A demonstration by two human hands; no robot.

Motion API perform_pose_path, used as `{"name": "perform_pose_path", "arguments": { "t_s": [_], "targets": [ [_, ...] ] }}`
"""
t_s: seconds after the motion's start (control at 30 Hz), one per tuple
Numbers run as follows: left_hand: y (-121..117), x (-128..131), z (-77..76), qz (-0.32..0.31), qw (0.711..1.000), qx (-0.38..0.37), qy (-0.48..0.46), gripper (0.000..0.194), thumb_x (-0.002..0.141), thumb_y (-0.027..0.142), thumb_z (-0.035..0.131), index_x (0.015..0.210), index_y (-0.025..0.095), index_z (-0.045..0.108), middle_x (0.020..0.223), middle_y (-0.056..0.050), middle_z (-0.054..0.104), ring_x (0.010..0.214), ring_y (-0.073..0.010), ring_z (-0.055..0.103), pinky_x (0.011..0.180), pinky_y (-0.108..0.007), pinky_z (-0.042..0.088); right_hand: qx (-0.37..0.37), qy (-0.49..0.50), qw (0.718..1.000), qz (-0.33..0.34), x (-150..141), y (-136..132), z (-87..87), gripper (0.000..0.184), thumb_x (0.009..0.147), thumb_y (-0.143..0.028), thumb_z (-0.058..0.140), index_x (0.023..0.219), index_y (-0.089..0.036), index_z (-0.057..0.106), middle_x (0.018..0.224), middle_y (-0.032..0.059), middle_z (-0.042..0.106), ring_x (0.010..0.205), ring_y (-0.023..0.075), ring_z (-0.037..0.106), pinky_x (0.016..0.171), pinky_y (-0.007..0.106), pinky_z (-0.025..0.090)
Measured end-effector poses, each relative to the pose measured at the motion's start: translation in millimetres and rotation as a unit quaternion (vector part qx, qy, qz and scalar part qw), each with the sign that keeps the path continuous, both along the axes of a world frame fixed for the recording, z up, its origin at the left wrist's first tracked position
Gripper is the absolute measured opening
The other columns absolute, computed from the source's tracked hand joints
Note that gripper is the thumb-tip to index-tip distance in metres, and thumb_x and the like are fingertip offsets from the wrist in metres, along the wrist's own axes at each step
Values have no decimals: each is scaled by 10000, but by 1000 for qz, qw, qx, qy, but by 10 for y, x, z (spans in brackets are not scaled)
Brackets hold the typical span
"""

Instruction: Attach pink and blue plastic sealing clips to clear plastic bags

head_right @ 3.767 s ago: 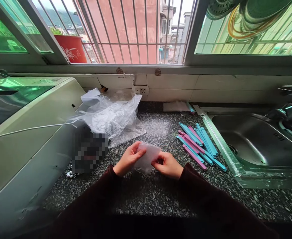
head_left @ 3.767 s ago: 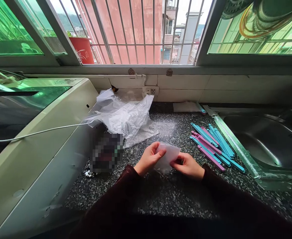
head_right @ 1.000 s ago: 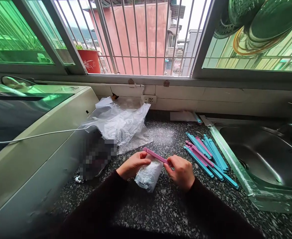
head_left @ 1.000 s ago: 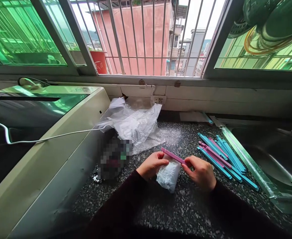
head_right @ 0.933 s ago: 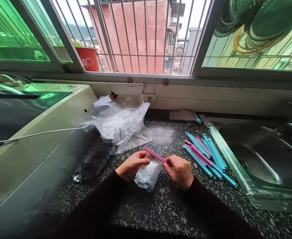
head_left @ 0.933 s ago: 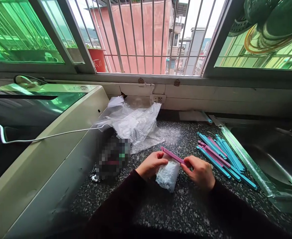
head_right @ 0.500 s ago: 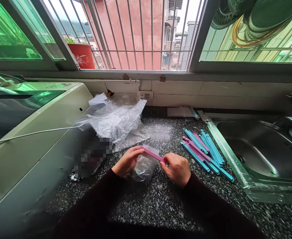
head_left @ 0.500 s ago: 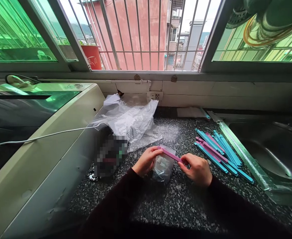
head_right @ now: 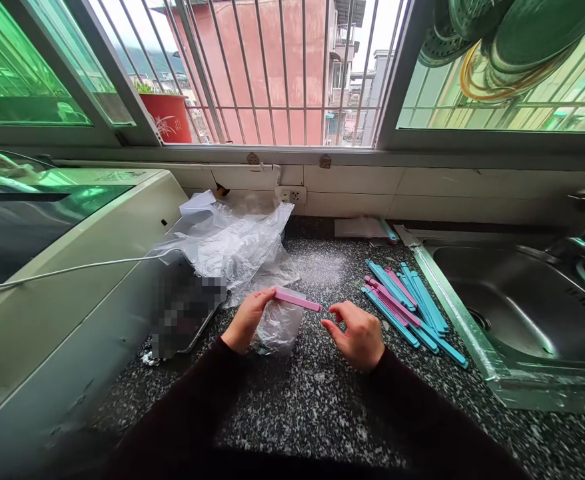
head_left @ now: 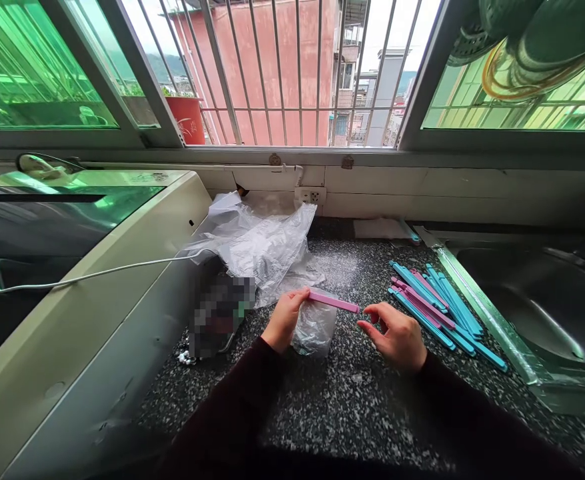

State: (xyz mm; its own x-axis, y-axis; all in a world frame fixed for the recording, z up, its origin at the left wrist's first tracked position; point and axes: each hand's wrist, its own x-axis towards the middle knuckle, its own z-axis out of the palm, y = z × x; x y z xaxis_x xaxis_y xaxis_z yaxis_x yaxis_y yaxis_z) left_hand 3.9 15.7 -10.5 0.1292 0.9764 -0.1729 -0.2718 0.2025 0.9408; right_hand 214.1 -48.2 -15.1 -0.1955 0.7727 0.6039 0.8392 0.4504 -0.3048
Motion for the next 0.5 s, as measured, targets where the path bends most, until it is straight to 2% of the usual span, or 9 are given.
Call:
{"name": "perform_pose_path", "arguments": {
  "t_s": [0.1,0.2,0.37,0.5],
  "targets": [
    [-47,35,-4,-18,1000,9,13,394,550,509,685,580,123,618,541,3,537,530,-98,411,515,-223,316,29,18,999,22,-18,-16,30,239,812,-392,551,905,-177,595,725,34,601,580,124,547,538,237,429],
    [-111,73,-7,-41,998,34,40,417,584,533,660,613,120,617,550,4,520,526,-94,393,497,-216,289,44,-12,998,36,-53,-33,36,268,805,-388,568,968,-178,602,767,52,604,663,152,567,600,261,454],
    [-184,104,-5,-78,991,64,91,459,617,581,613,591,125,574,519,24,446,503,-82,343,472,-217,243,39,-85,994,50,-77,-11,-30,195,858,-283,483,815,-166,632,662,41,578,632,144,545,592,252,430],
    [-196,107,-9,-96,990,63,82,479,600,605,616,562,134,536,500,35,405,492,-75,322,464,-217,221,39,-87,995,39,-56,23,-82,196,871,-241,455,824,-164,628,657,37,580,623,142,548,581,245,431]
  ]
}}
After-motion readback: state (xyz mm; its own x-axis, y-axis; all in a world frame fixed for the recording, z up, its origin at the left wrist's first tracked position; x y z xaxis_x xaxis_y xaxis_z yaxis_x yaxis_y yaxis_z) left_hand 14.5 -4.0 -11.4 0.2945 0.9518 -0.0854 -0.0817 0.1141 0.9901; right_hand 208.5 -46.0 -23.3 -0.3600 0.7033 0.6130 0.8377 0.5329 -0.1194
